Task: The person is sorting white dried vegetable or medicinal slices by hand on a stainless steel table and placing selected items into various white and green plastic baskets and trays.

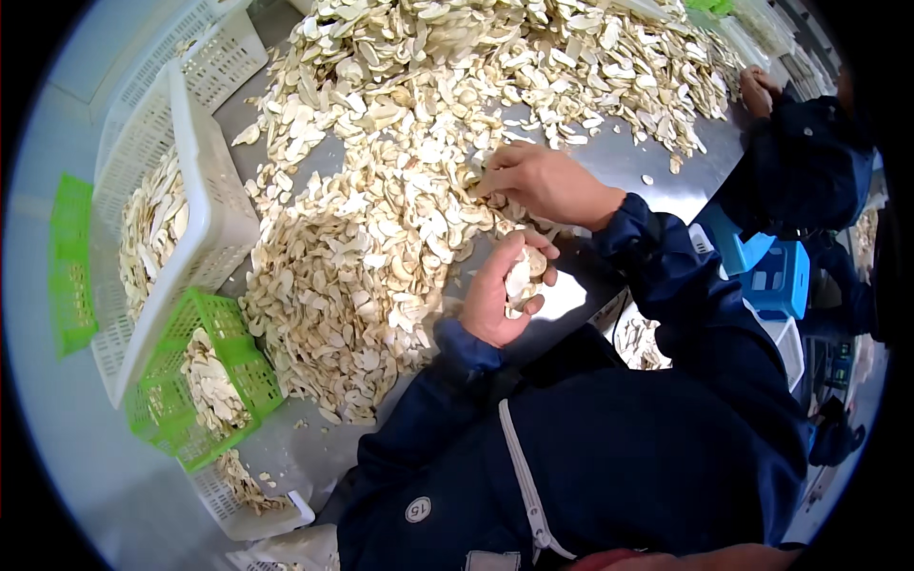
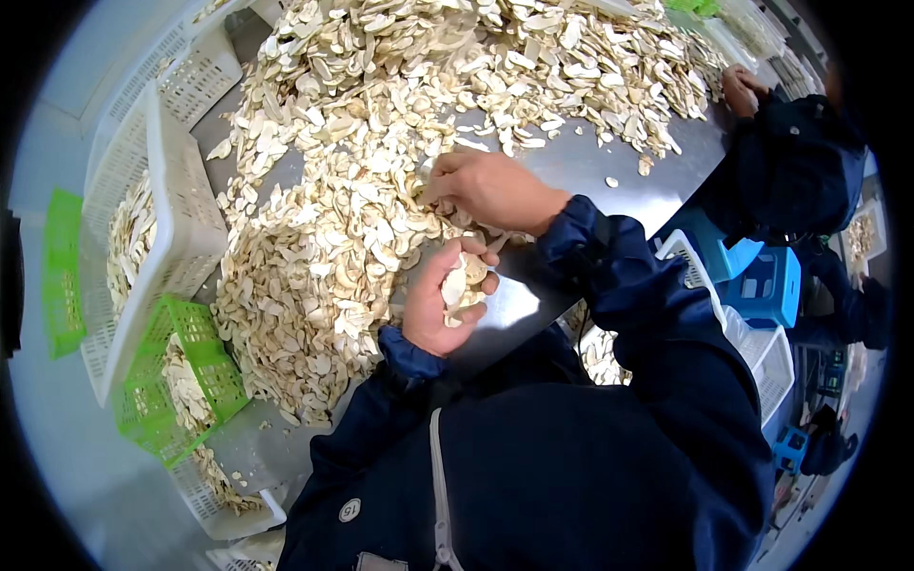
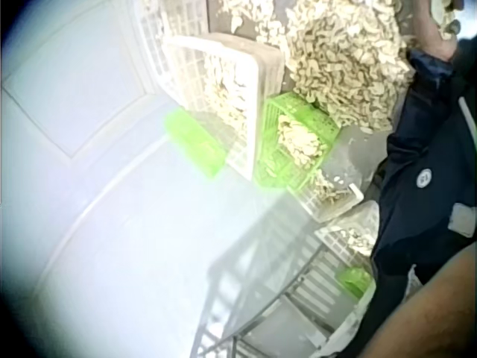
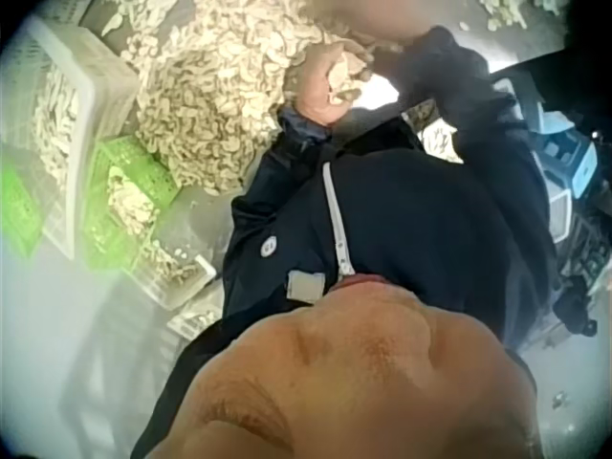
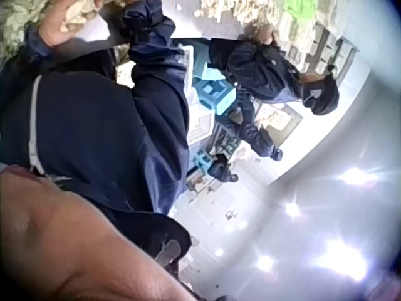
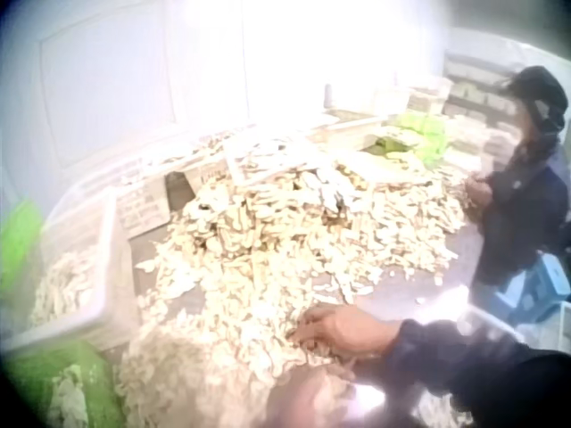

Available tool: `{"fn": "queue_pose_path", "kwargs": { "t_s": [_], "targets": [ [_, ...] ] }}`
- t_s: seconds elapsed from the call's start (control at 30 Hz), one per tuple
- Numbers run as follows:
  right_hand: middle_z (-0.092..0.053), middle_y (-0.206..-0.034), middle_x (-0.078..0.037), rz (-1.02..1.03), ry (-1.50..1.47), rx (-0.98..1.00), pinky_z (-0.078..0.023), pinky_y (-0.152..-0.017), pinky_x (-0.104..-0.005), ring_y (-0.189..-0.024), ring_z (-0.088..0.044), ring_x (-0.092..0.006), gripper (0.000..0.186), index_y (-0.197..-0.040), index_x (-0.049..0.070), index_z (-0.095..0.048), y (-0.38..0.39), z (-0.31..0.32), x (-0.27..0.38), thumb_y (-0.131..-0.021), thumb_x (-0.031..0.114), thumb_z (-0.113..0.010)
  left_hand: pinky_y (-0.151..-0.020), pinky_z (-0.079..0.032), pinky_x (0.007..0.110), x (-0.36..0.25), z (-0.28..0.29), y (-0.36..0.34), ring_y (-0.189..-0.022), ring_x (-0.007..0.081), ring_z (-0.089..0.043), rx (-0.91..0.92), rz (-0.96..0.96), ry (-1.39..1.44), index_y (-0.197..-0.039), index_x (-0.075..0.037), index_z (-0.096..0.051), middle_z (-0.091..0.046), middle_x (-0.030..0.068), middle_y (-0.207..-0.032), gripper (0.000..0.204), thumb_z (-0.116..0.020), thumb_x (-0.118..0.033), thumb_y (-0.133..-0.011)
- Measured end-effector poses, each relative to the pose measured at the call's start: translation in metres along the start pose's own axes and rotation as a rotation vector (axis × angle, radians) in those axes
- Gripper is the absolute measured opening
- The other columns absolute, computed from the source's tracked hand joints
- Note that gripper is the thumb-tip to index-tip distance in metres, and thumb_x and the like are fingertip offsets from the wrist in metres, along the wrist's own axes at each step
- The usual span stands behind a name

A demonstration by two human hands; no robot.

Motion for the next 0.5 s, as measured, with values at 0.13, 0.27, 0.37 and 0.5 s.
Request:
{"fn": "queue_pose_path", "kwargs": {
  "t_s": [0.13,0.27,0.37,0.5],
  "targets": [
    [-0.064,-0.105,-0.011,-0.021,0.096,-0.015,-0.054,-0.079,-0.0424,-0.097,-0.065,-0.0331,0.032,-0.116,0.012,-0.067,-0.012,-0.01,-0.004,-0.084,0.009,-0.067,-0.042,-0.04,0.021,0.003,-0.001,0.0,-0.084,0.0181,-0.061,0.033,0.018,0.065,-0.11,-0.006,-0.058,-0.061,0.0107,-0.104,0.028,-0.052,-0.033,-0.103],
    [-0.064,-0.105,-0.011,-0.151,0.035,0.065,-0.054,-0.076,-0.0428,-0.091,-0.066,-0.0337,0.028,-0.114,0.008,-0.064,-0.017,-0.011,-0.012,-0.087,0.014,-0.068,-0.042,-0.041,0.022,0.001,-0.003,0.001,-0.082,0.0164,-0.062,0.028,0.019,0.065,-0.108,-0.007,-0.058,-0.062,0.0098,-0.103,0.026,-0.052,-0.032,-0.103],
    [-0.064,-0.106,-0.012,-0.277,0.028,0.168,-0.054,-0.075,-0.0428,-0.088,-0.066,-0.0339,0.031,-0.115,0.007,-0.064,-0.016,-0.015,-0.018,-0.086,0.015,-0.069,-0.042,-0.042,0.022,0.001,-0.002,0.0,-0.08,0.0148,-0.063,0.023,0.018,0.062,-0.107,-0.009,-0.059,-0.063,0.0088,-0.101,0.025,-0.052,-0.033,-0.103],
    [-0.065,-0.105,-0.012,-0.155,-0.017,-0.029,-0.054,-0.076,-0.0451,-0.089,-0.067,-0.0356,0.029,-0.114,0.009,-0.064,-0.006,-0.002,-0.01,-0.086,0.015,-0.067,-0.043,-0.041,0.022,0.001,-0.006,0.001,-0.08,0.0141,-0.062,0.026,0.021,0.044,-0.107,-0.009,-0.059,-0.062,0.0078,-0.101,0.025,-0.052,-0.033,-0.103]
  ]
}}
Point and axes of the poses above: each hand's wrist, its own y-axis away from the middle knuckle, its own z-axis out of the back of the hand, x = y × z, the point moved 10 cm from there along -y, towards the middle knuckle
